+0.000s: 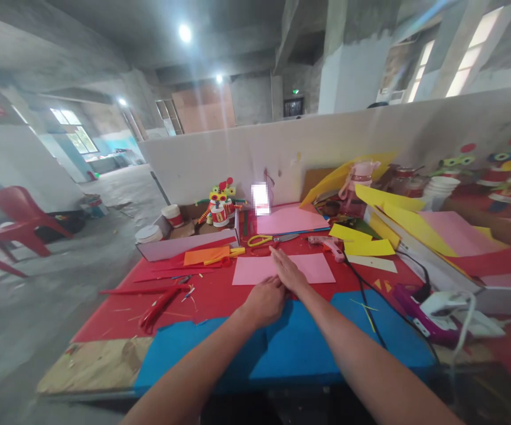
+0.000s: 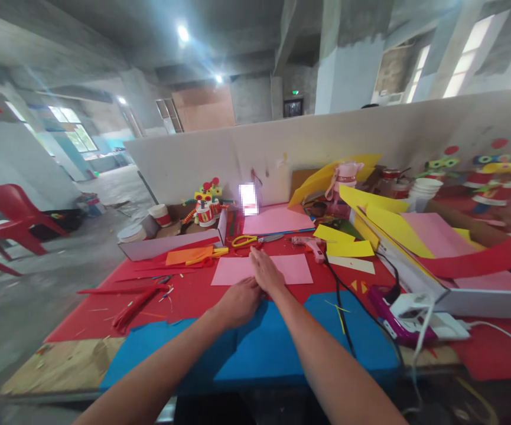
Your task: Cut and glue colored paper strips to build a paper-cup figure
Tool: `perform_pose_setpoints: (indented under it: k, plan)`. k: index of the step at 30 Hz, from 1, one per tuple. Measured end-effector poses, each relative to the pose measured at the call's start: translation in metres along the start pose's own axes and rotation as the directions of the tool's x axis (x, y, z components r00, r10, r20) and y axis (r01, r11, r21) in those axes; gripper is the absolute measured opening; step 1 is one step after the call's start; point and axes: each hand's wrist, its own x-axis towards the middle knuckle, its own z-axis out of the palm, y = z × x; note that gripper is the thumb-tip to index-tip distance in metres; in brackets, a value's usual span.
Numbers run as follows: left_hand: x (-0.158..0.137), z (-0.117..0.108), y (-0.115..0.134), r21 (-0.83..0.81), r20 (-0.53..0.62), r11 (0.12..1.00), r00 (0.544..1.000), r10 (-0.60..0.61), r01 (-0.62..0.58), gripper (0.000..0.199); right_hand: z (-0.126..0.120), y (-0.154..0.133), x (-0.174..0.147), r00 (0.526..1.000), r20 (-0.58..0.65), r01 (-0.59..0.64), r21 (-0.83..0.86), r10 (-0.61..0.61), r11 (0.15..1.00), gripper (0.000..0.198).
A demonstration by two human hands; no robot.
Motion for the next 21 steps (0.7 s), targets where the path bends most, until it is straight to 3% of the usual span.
perform_pose_setpoints:
  k: [6, 11, 21]
  plan:
    - [-0.047, 0.006, -0.028, -0.008, -0.049, 0.989, 0.987, -0.151, 0.151, 0.046, 0.007, 0.007, -0.009, 0.993, 0.101, 0.075, -0.194, -0.056, 0.978, 0.056]
    - [-0.084, 0.0, -0.054, -0.017, -0.067, 0.959, 0.956, -0.284, 0.284, 0.049, 0.005, 0.004, -0.011, 0.977, 0.186, 0.172, -0.4, -0.104, 0.9, 0.049]
    - [-0.111, -0.015, -0.071, 0.062, -0.048, 0.88, 0.882, -0.469, 0.471, 0.046, -0.002, 0.006, -0.019, 0.966, 0.24, 0.212, -0.496, -0.101, 0.842, 0.052]
